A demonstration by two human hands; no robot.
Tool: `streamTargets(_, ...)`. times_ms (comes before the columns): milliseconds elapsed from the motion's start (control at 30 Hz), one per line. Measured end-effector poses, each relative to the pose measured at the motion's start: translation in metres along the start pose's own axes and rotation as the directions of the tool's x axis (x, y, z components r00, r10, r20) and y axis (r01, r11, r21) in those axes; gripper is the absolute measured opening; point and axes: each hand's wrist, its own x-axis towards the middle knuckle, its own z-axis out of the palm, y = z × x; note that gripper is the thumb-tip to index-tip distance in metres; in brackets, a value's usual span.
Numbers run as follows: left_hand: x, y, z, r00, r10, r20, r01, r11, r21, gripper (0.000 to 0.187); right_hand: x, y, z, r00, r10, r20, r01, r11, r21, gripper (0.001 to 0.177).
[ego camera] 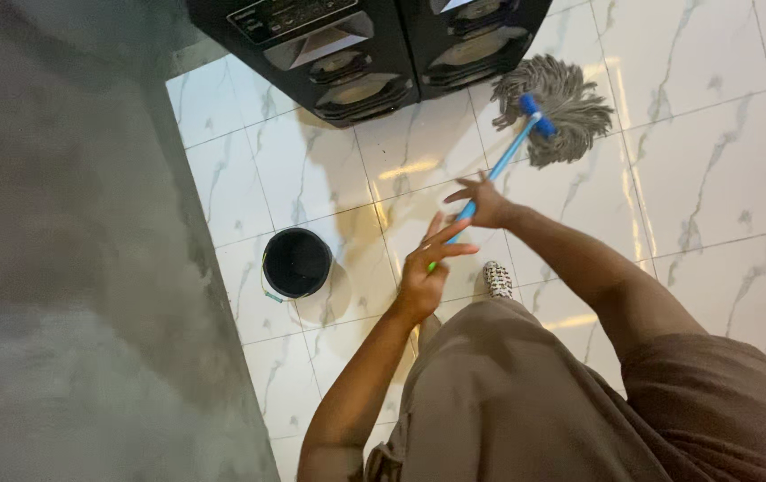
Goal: The person mops a tiled floor using a mop, moving it across the surface before rinsing it in a bucket and continuing to mop toward a set of stairs.
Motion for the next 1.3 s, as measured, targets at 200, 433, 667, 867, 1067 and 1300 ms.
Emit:
streamTargets(200, -0.066, 0.046, -0.077, 0.982, -0.108, -0.155, 0.113, 0.993, 0.022, 0.067, 0.055, -0.127, 0.035, 0.986, -0.05, 0.16, 0.027, 0.99, 0.14, 0.036)
streamTargets(433, -0.122, 0.094, -0.14, 0.897, -0.172, -0.407, 0.218, 0.974, 0.069, 0.065, 0.141, -0.229, 0.111, 0.905, -0.375, 0.203, 0.329, 0.917, 0.227, 0.024)
streamTargets(667, -0.134, 0.089, -0.174, 0.768, -0.038, -0.639, 0.299, 0.904, 0.306, 0.048, 0.218, -0.29, 0.16, 0.818, -0.462, 0.342, 0.442, 0.886, 0.139, 0.033)
streamTargets(867, -0.137, 0.084, -0.208, 0.716, 0.247, -0.652, 0.343, 0.69, 0.638, 0.055, 0.238, -0.311, 0.169, 0.809, -0.524, 0.266, 0.453, 0.844, 0.286, 0.036)
streamTargets(1067, -0.136, 0.079, -0.216, 0.692, 0.291, -0.66, 0.337, 0.679, 0.652, 0.057, 0.233, -0.312, 0.168, 0.845, -0.508, 0.166, 0.442, 0.839, 0.319, 0.043)
streamTargets(1300, -0.127, 0.078, -0.201, 0.718, 0.284, -0.635, 0.312, 0.685, 0.659, 0.073, 0.203, -0.279, 0.14, 0.904, -0.405, 0.139, 0.358, 0.893, 0.274, 0.038)
